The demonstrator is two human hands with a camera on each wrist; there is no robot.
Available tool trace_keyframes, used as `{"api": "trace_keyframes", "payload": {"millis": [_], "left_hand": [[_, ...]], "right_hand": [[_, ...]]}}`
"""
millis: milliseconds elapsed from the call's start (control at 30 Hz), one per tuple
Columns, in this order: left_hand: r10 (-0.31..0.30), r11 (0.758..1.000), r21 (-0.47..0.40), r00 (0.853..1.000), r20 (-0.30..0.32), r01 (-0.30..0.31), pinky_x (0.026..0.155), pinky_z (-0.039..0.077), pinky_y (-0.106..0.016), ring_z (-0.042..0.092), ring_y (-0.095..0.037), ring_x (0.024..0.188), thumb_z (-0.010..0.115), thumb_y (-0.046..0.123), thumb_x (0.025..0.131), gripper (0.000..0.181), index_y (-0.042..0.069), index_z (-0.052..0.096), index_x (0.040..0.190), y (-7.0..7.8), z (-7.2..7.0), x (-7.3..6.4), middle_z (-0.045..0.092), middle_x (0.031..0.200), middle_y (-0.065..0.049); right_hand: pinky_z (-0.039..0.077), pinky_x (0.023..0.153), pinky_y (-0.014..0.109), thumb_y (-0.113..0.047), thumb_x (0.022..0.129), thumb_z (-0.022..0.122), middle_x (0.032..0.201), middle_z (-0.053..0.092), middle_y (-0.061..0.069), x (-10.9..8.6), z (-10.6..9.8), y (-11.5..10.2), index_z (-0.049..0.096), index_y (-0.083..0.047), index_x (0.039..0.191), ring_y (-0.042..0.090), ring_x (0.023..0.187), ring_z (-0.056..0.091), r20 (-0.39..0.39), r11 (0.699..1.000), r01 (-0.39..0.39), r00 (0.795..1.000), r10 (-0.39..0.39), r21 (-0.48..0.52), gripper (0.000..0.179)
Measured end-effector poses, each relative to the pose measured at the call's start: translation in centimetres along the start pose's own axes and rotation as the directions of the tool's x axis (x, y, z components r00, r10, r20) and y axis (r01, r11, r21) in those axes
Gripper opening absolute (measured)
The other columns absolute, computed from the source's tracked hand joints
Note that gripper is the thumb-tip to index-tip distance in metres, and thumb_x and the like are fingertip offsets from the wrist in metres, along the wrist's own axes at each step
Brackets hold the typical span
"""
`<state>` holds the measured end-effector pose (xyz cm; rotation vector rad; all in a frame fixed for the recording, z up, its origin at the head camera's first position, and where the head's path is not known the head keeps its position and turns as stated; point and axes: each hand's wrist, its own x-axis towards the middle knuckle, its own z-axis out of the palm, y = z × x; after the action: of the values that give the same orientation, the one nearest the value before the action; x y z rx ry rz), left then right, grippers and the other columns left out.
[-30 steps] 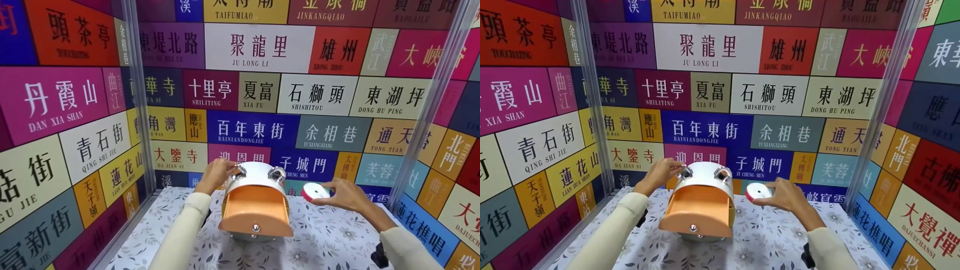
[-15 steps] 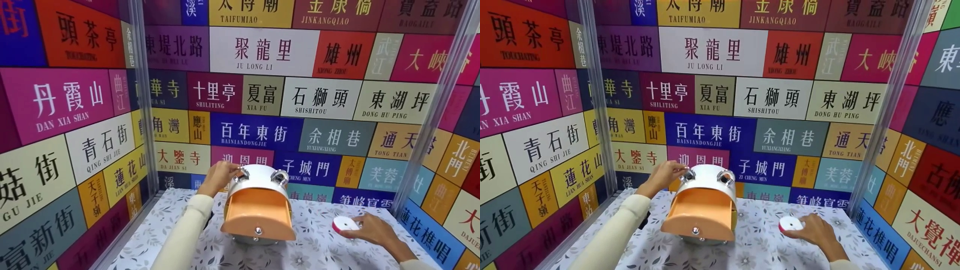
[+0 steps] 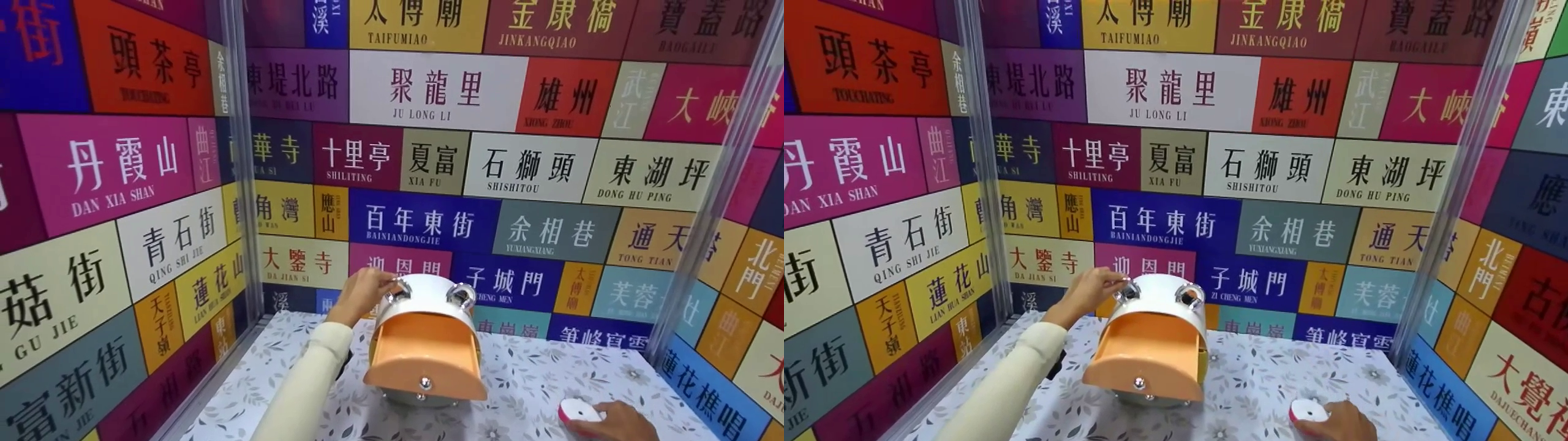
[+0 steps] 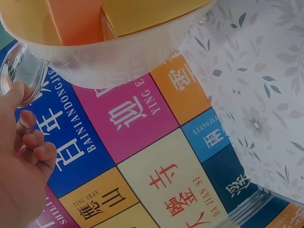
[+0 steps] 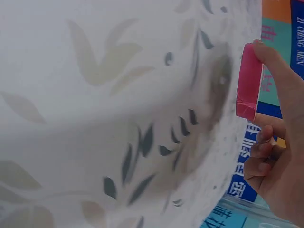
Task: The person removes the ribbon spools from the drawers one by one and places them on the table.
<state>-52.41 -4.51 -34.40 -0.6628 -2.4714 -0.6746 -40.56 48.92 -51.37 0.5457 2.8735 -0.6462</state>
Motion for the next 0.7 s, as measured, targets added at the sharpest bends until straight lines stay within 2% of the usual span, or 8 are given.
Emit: {"api": "trace_keyframes", "payload": {"millis": [100,333,467,600,700], "left_hand": [[-0.006,1.000,0.002,1.000,0.001,0.006,0.075,0.053,-0.029,0.065,-0.011,0.087,0.066,0.034,0.091,0.022,0.032,0.072,0.112,0.0,0.2,0.0,0.072,0.104,0.005],[-0.041,0.999,-0.030,0.999,0.012,0.041,0.063,0.049,-0.024,0.061,-0.008,0.080,0.066,0.037,0.089,0.026,0.033,0.070,0.115,0.0,0.2,0.3,0.071,0.109,0.006],[-0.029,0.999,-0.025,1.000,0.009,0.029,0.068,0.051,-0.025,0.063,-0.008,0.083,0.066,0.037,0.089,0.027,0.032,0.070,0.115,-0.1,0.3,0.2,0.071,0.108,0.006],[-0.006,1.000,-0.009,1.000,-0.004,0.006,0.073,0.053,-0.028,0.066,-0.011,0.089,0.065,0.036,0.090,0.027,0.029,0.071,0.115,-0.2,0.4,0.1,0.071,0.106,0.006],[0.000,1.000,-0.002,1.000,-0.011,0.000,0.074,0.053,-0.029,0.066,-0.012,0.090,0.064,0.037,0.091,0.027,0.028,0.071,0.115,-0.2,0.3,0.0,0.072,0.104,0.006]], "right_hand": [[0.051,0.074,0.053,-0.088,0.051,0.063,0.103,0.066,0.020,0.3,0.8,0.5,0.061,0.006,0.119,0.027,0.081,0.061,-0.005,0.998,0.033,0.999,-0.034,-0.048,0.115],[0.051,0.073,0.052,-0.086,0.049,0.066,0.098,0.065,0.018,0.9,1.3,0.8,0.059,0.007,0.120,0.026,0.080,0.061,-0.023,0.995,0.063,0.998,-0.065,-0.075,0.117],[0.050,0.074,0.052,-0.086,0.050,0.066,0.099,0.064,0.021,0.9,1.7,1.0,0.058,0.010,0.119,0.029,0.084,0.062,-0.004,0.991,0.081,0.997,-0.081,-0.102,0.119],[0.050,0.067,0.045,-0.083,0.055,0.067,0.087,0.067,0.012,0.7,2.1,1.1,0.067,0.002,0.109,0.023,0.076,0.062,0.011,0.993,0.104,0.995,-0.103,-0.061,0.101],[0.050,0.068,0.046,-0.081,0.057,0.066,0.088,0.066,0.014,0.6,1.9,1.0,0.066,0.003,0.112,0.027,0.079,0.063,0.013,0.990,0.119,0.993,-0.119,-0.072,0.100]]}}
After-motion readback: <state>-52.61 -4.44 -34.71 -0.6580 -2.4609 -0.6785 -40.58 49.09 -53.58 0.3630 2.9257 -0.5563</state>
